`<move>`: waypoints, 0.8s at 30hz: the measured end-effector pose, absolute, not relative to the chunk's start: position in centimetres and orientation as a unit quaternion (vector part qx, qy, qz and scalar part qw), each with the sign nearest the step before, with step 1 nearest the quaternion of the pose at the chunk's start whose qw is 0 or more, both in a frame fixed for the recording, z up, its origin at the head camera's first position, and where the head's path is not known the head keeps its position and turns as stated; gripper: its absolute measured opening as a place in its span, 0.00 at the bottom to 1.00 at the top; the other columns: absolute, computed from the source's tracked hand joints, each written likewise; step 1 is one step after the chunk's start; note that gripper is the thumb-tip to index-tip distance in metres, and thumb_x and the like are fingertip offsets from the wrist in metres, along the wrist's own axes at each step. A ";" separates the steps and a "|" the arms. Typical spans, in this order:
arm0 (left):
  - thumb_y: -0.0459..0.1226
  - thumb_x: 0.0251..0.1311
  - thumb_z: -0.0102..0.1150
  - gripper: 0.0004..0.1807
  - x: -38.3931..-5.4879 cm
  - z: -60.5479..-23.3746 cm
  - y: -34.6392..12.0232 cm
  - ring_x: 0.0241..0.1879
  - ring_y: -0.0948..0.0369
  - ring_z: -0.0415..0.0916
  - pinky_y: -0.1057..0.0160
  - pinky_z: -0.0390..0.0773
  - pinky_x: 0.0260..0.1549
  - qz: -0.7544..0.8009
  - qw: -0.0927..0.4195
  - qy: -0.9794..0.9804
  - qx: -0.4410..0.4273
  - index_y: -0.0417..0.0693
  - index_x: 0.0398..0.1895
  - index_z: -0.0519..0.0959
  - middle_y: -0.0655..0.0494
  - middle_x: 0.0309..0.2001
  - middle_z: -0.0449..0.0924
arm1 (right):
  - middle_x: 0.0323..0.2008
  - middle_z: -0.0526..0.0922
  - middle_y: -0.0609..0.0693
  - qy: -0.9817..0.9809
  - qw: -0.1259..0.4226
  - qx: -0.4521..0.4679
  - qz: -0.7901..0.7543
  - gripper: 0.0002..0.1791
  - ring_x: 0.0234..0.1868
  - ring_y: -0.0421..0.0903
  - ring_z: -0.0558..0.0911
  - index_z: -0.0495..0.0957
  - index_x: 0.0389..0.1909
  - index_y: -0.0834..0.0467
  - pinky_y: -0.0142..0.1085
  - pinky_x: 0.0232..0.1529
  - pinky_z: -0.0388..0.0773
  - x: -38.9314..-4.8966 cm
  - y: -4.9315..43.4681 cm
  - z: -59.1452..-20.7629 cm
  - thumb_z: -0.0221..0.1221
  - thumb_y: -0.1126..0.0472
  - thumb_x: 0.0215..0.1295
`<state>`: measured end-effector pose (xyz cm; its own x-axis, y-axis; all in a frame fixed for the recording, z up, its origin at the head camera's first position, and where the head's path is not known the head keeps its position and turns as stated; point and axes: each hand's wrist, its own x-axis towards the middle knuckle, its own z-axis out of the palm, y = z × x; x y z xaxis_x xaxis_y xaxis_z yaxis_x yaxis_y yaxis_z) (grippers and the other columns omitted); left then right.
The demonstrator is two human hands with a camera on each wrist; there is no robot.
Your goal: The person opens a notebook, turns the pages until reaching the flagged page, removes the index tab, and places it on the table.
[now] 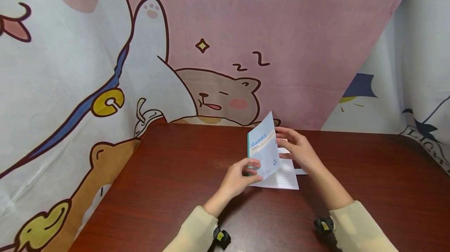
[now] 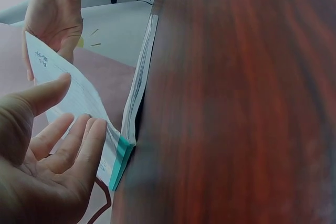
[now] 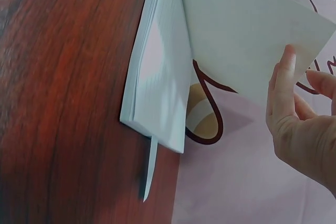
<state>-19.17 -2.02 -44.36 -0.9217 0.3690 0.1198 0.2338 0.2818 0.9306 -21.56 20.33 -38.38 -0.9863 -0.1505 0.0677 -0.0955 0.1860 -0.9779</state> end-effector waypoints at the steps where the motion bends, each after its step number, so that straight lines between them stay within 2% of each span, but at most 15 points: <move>1: 0.35 0.54 0.73 0.20 -19.2 -44.4 -2.0 0.47 0.49 0.84 0.71 0.81 0.39 0.569 0.058 0.798 0.188 0.44 0.51 0.82 0.47 0.51 0.85 | 0.64 0.71 0.71 0.769 0.022 -0.081 -0.634 0.29 0.45 0.34 0.82 0.62 0.72 0.62 0.38 0.42 0.85 -21.6 20.2 -38.4 0.55 0.60 0.74; 10: 0.35 0.52 0.75 0.21 -18.9 -44.3 -2.2 0.47 0.51 0.84 0.69 0.81 0.39 0.560 0.042 0.806 0.190 0.46 0.50 0.82 0.49 0.51 0.85 | 0.64 0.70 0.70 0.759 0.031 -0.093 -0.644 0.29 0.46 0.38 0.82 0.61 0.74 0.61 0.40 0.42 0.85 -21.3 19.0 -38.3 0.53 0.61 0.75; 17: 0.33 0.51 0.75 0.22 -18.9 -44.2 -2.2 0.48 0.47 0.83 0.65 0.83 0.42 0.575 0.042 0.794 0.194 0.42 0.51 0.81 0.47 0.52 0.81 | 0.63 0.69 0.70 0.750 0.028 -0.109 -0.651 0.28 0.44 0.38 0.82 0.61 0.73 0.62 0.40 0.41 0.86 -21.4 18.2 -38.4 0.53 0.62 0.75; 24: 0.34 0.50 0.76 0.23 -18.7 -43.9 -2.1 0.47 0.48 0.83 0.69 0.83 0.41 0.572 0.032 0.795 0.197 0.42 0.51 0.80 0.47 0.52 0.80 | 0.63 0.70 0.71 0.741 0.029 -0.116 -0.661 0.28 0.46 0.42 0.82 0.62 0.73 0.62 0.42 0.42 0.86 -21.3 17.5 -37.9 0.53 0.64 0.75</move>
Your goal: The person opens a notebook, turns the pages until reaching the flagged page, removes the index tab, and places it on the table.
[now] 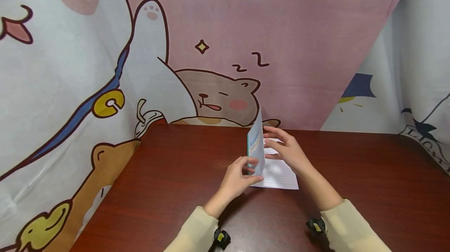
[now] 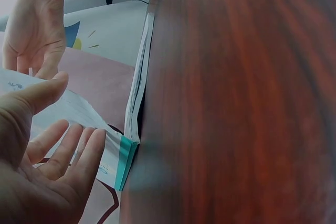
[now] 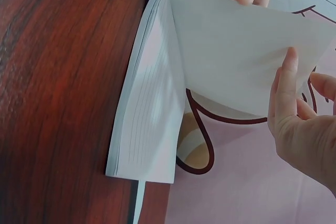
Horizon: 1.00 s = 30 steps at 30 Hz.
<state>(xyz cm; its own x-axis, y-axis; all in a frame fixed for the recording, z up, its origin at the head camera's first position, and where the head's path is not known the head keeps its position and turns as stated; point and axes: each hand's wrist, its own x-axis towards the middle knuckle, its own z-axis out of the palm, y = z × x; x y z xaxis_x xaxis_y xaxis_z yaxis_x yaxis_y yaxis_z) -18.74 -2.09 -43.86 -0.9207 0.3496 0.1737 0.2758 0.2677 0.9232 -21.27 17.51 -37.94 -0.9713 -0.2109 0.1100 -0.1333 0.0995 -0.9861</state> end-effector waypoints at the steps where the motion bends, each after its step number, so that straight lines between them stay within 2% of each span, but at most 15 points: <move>1: 0.34 0.50 0.76 0.24 -18.7 -43.8 -2.1 0.47 0.49 0.83 0.69 0.83 0.41 0.571 0.030 0.797 0.197 0.42 0.51 0.80 0.47 0.52 0.80 | 0.63 0.70 0.71 0.740 0.029 -0.118 -0.662 0.28 0.46 0.43 0.82 0.62 0.72 0.62 0.42 0.42 0.86 -21.3 17.4 -37.9 0.53 0.64 0.75; 15: 0.33 0.54 0.73 0.24 -18.7 -43.8 -2.6 0.46 0.48 0.84 0.70 0.83 0.40 0.569 0.017 0.796 0.204 0.42 0.55 0.78 0.46 0.53 0.79 | 0.64 0.69 0.71 0.729 0.030 -0.141 -0.670 0.27 0.45 0.37 0.82 0.61 0.72 0.64 0.40 0.44 0.85 -21.4 16.5 -37.9 0.52 0.65 0.74; 19: 0.32 0.54 0.71 0.25 -18.7 -43.8 -2.8 0.44 0.48 0.84 0.70 0.83 0.38 0.567 0.007 0.797 0.206 0.42 0.57 0.77 0.43 0.49 0.78 | 0.63 0.69 0.72 0.727 0.024 -0.152 -0.669 0.27 0.46 0.39 0.83 0.61 0.71 0.68 0.40 0.45 0.85 -21.3 16.4 -37.8 0.52 0.66 0.74; 23: 0.29 0.52 0.69 0.27 -18.6 -43.7 -2.8 0.44 0.50 0.83 0.69 0.83 0.37 0.551 -0.018 0.808 0.209 0.43 0.59 0.76 0.43 0.45 0.76 | 0.63 0.69 0.73 0.731 0.023 -0.161 -0.663 0.27 0.47 0.40 0.83 0.61 0.71 0.69 0.40 0.46 0.85 -21.3 16.4 -37.8 0.53 0.66 0.74; 26: 0.28 0.52 0.64 0.29 -18.4 -43.6 -3.0 0.46 0.52 0.81 0.69 0.82 0.40 0.533 -0.044 0.818 0.213 0.42 0.61 0.74 0.45 0.48 0.75 | 0.63 0.71 0.73 0.738 0.021 -0.164 -0.654 0.27 0.47 0.42 0.83 0.63 0.70 0.69 0.40 0.46 0.85 -21.2 16.4 -37.9 0.54 0.65 0.73; 30: 0.28 0.50 0.60 0.32 -18.2 -43.6 -3.2 0.47 0.55 0.79 0.67 0.80 0.46 0.509 -0.074 0.832 0.208 0.41 0.64 0.71 0.47 0.52 0.75 | 0.61 0.73 0.72 0.745 0.016 -0.163 -0.647 0.25 0.45 0.39 0.83 0.65 0.68 0.69 0.39 0.46 0.85 -21.0 16.5 -38.1 0.54 0.66 0.73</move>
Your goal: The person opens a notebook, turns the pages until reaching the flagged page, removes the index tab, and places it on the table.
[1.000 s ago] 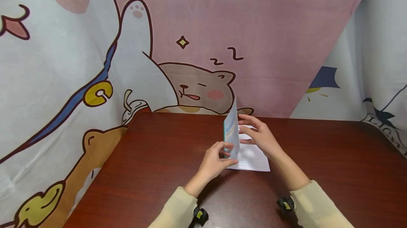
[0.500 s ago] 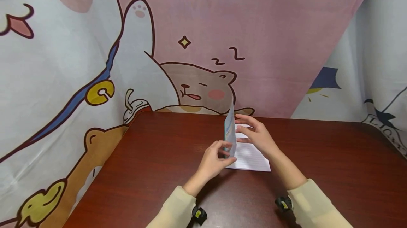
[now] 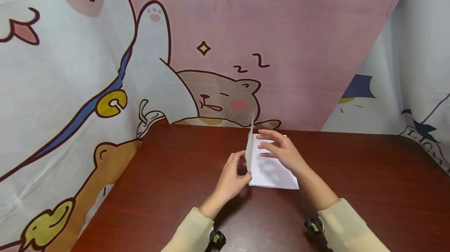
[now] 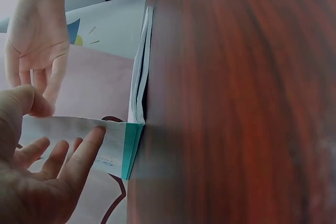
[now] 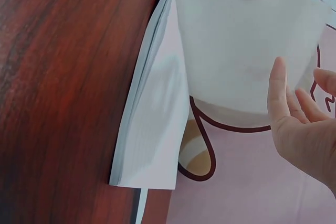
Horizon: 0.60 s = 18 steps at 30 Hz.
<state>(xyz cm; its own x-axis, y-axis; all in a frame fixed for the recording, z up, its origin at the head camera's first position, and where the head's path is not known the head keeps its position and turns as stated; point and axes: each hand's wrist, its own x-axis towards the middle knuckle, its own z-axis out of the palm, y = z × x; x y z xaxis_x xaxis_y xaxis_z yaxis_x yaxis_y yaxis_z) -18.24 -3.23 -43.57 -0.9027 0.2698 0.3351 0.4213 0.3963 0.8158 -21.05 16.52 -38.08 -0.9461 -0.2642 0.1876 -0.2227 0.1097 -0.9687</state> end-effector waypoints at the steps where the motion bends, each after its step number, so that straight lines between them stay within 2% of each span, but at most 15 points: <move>1: 0.28 0.49 0.59 0.33 -18.2 -43.6 -3.3 0.47 0.56 0.79 0.66 0.79 0.48 -0.505 0.079 -0.835 -0.205 0.41 0.64 0.70 0.48 0.53 0.75 | 0.61 0.73 0.72 0.745 0.016 -0.162 -0.647 0.25 0.45 0.37 0.83 0.65 0.68 0.69 0.40 0.46 0.85 -21.0 16.6 -38.1 0.54 0.66 0.73; 4: 0.28 0.49 0.58 0.34 -18.2 -43.6 -3.4 0.49 0.56 0.79 0.63 0.79 0.50 -0.496 0.093 -0.840 -0.198 0.40 0.65 0.69 0.48 0.56 0.75 | 0.59 0.74 0.71 0.746 0.016 -0.158 -0.647 0.24 0.43 0.35 0.83 0.66 0.67 0.69 0.40 0.46 0.85 -21.0 16.8 -38.4 0.54 0.67 0.73; 12: 0.31 0.50 0.57 0.34 -17.9 -43.0 -3.7 0.46 0.59 0.79 0.61 0.77 0.50 -0.478 0.115 -0.853 -0.176 0.41 0.66 0.69 0.50 0.53 0.78 | 0.58 0.75 0.70 0.768 0.000 -0.153 -0.622 0.22 0.43 0.35 0.83 0.69 0.64 0.69 0.41 0.45 0.85 -21.2 17.9 -39.2 0.55 0.66 0.72; 14: 0.32 0.50 0.57 0.33 -17.9 -42.7 -3.7 0.43 0.61 0.78 0.62 0.77 0.47 -0.475 0.117 -0.856 -0.166 0.42 0.65 0.70 0.52 0.49 0.80 | 0.58 0.76 0.70 0.775 -0.004 -0.152 -0.613 0.22 0.42 0.35 0.82 0.70 0.64 0.68 0.40 0.46 0.85 -21.2 18.2 -39.4 0.55 0.66 0.72; 18: 0.33 0.52 0.56 0.32 -17.8 -42.1 -4.0 0.32 0.65 0.74 0.66 0.74 0.36 -0.475 0.110 -0.862 -0.141 0.47 0.66 0.70 0.56 0.33 0.81 | 0.58 0.76 0.70 0.784 -0.009 -0.149 -0.603 0.21 0.42 0.34 0.82 0.70 0.64 0.68 0.41 0.46 0.85 -21.2 18.7 -39.7 0.55 0.66 0.72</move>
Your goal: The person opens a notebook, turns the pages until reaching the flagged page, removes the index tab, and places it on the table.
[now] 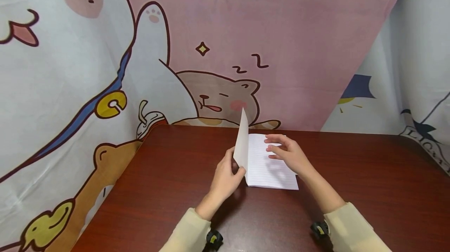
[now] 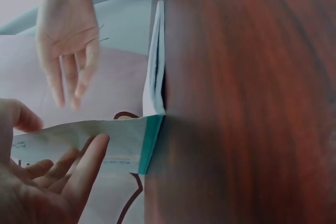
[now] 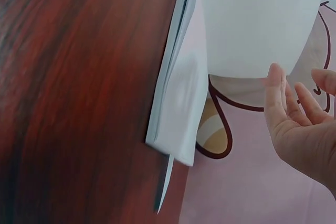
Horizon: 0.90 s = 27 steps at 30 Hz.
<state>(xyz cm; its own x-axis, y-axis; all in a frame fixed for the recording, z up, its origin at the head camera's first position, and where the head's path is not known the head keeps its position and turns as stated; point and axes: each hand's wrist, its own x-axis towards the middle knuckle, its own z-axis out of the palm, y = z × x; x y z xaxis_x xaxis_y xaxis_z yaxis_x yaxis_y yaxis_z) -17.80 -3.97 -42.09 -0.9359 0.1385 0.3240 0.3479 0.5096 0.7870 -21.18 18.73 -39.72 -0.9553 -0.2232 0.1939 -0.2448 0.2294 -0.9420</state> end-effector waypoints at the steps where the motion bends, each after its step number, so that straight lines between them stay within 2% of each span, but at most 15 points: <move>1: 0.34 0.52 0.55 0.32 -17.8 -41.9 -4.1 0.30 0.66 0.73 0.66 0.73 0.34 -0.476 0.106 -0.863 -0.135 0.48 0.66 0.70 0.57 0.30 0.80 | 0.58 0.76 0.70 -0.785 0.009 0.148 0.601 0.21 0.42 0.33 0.82 0.70 0.64 0.68 0.41 0.46 0.85 -21.2 18.9 -39.8 0.55 0.66 0.72; 4: 0.35 0.55 0.54 0.30 -17.8 -41.4 -4.4 0.25 0.68 0.70 0.68 0.71 0.28 -0.475 0.098 -0.866 -0.119 0.50 0.64 0.71 0.60 0.24 0.78 | 0.57 0.77 0.71 -0.787 0.011 0.145 0.599 0.21 0.41 0.33 0.82 0.71 0.63 0.68 0.41 0.46 0.85 -21.1 19.3 -40.0 0.55 0.66 0.72; 8: 0.37 0.56 0.54 0.25 -17.9 -40.6 -5.0 0.24 0.67 0.69 0.67 0.70 0.27 -0.462 0.111 -0.873 -0.107 0.51 0.61 0.75 0.60 0.23 0.77 | 0.56 0.77 0.71 -0.789 0.012 0.143 0.598 0.20 0.42 0.36 0.83 0.71 0.62 0.69 0.40 0.46 0.85 -21.1 19.8 -40.2 0.55 0.67 0.72; 10: 0.37 0.57 0.54 0.24 -18.0 -40.3 -5.2 0.26 0.67 0.71 0.66 0.71 0.29 -0.458 0.122 -0.874 -0.107 0.52 0.60 0.77 0.59 0.26 0.80 | 0.56 0.77 0.71 -0.790 0.011 0.141 0.597 0.20 0.44 0.39 0.83 0.71 0.62 0.69 0.40 0.46 0.85 -21.1 20.1 -40.3 0.55 0.66 0.73; 13: 0.37 0.57 0.54 0.25 -18.1 -40.0 -5.7 0.29 0.66 0.77 0.65 0.74 0.31 -0.463 0.130 -0.869 -0.111 0.53 0.61 0.76 0.56 0.37 0.85 | 0.56 0.77 0.71 -0.792 0.011 0.136 0.595 0.20 0.45 0.42 0.83 0.72 0.61 0.69 0.40 0.46 0.85 -21.2 20.5 -40.4 0.55 0.66 0.72; 17: 0.34 0.56 0.54 0.28 -18.3 -39.4 -6.3 0.36 0.60 0.84 0.66 0.78 0.33 -0.480 0.131 -0.860 -0.117 0.52 0.64 0.72 0.53 0.53 0.85 | 0.56 0.77 0.71 -0.793 0.010 0.131 0.594 0.20 0.44 0.39 0.83 0.72 0.61 0.69 0.39 0.46 0.85 -21.2 20.8 -40.6 0.56 0.65 0.72; 23: 0.28 0.54 0.54 0.33 -18.7 -38.6 -7.2 0.41 0.53 0.85 0.66 0.80 0.30 -0.481 0.126 -0.859 -0.123 0.48 0.68 0.69 0.47 0.57 0.82 | 0.53 0.79 0.69 -0.792 0.013 0.128 0.597 0.19 0.44 0.41 0.83 0.72 0.60 0.71 0.39 0.45 0.85 -21.2 21.3 -40.8 0.55 0.67 0.72; 27: 0.27 0.53 0.55 0.34 -18.9 -38.4 -7.9 0.43 0.52 0.84 0.63 0.80 0.34 -0.469 0.115 -0.867 -0.126 0.49 0.68 0.69 0.48 0.60 0.80 | 0.53 0.79 0.68 -0.795 0.014 0.124 0.594 0.19 0.43 0.39 0.83 0.72 0.60 0.71 0.38 0.45 0.85 -21.3 21.6 -41.0 0.55 0.67 0.72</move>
